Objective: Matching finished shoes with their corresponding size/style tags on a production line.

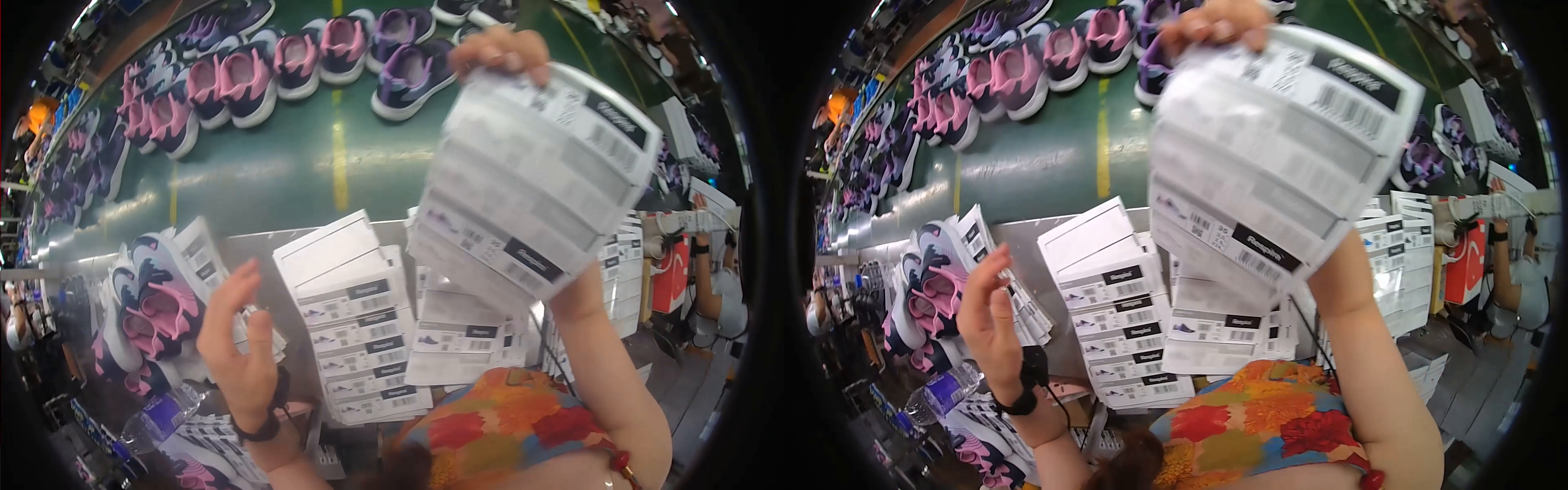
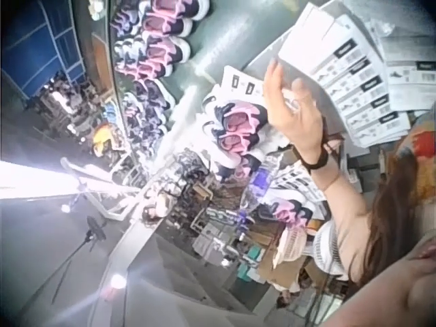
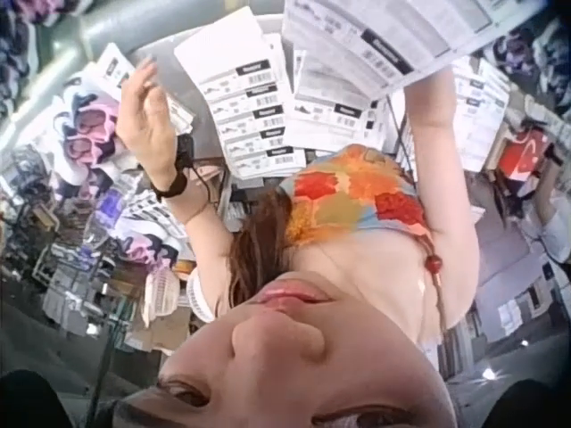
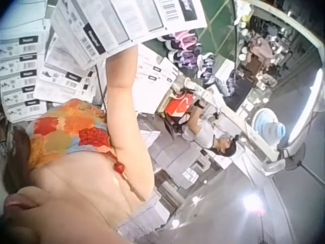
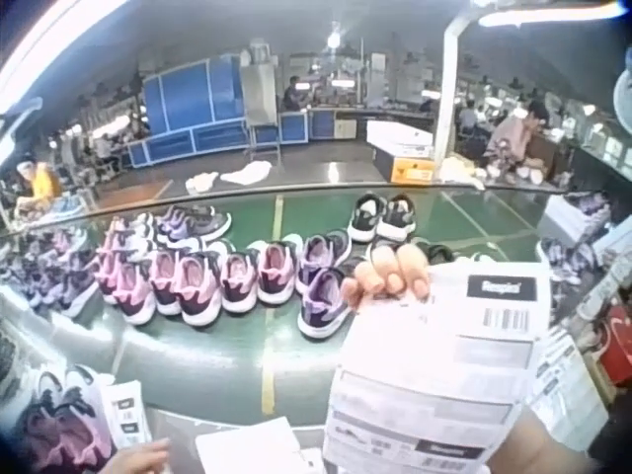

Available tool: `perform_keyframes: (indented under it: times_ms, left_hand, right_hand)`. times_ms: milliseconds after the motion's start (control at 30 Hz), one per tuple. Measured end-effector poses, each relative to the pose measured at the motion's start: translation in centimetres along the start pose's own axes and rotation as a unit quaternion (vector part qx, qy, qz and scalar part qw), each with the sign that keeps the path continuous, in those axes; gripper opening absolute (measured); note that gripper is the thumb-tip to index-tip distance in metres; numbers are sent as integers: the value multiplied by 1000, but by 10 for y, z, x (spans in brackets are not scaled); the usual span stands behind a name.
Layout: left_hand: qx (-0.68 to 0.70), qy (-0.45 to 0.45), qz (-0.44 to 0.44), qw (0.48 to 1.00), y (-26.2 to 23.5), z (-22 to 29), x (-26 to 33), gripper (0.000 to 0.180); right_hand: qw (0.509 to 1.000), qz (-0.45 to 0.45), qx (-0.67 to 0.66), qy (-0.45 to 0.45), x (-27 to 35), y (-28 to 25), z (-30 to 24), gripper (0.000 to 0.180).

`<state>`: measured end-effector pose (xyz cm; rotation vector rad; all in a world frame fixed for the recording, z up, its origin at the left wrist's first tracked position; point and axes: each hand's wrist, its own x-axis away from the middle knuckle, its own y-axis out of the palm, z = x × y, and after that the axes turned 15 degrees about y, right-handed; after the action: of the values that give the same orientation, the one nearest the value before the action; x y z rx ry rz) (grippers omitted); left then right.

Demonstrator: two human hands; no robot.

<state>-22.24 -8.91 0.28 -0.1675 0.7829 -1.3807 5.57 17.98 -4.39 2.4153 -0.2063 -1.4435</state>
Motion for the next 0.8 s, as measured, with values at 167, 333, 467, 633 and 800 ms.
perform_keyframes:
  times_ms: [167, 333, 467, 633, 800]
  left_hand:
    - [370, -105, -146, 912, 43, 26, -49, 41]
    - [432, -162, -160, 873, 64, 62, -40, 34]
    - [460, -187, -38, 867, 78, 78, -23, 32]
    - [511, -243, 26, 824, 81, 93, -13, 36]
    - [564, -290, 41, 772, 77, 116, -10, 46]
  right_hand:
    - [995, 33, -68, 57, -11, 70, 65, 40]
    - [769, 470, 323, 288, 11, 133, -26, 40]
    - [718, 588, 298, 223, 45, 203, -65, 39]
    - [499, 288, 767, 281, 30, 279, -64, 49]
    - [552, 343, 677, 346, 41, 284, -71, 52]
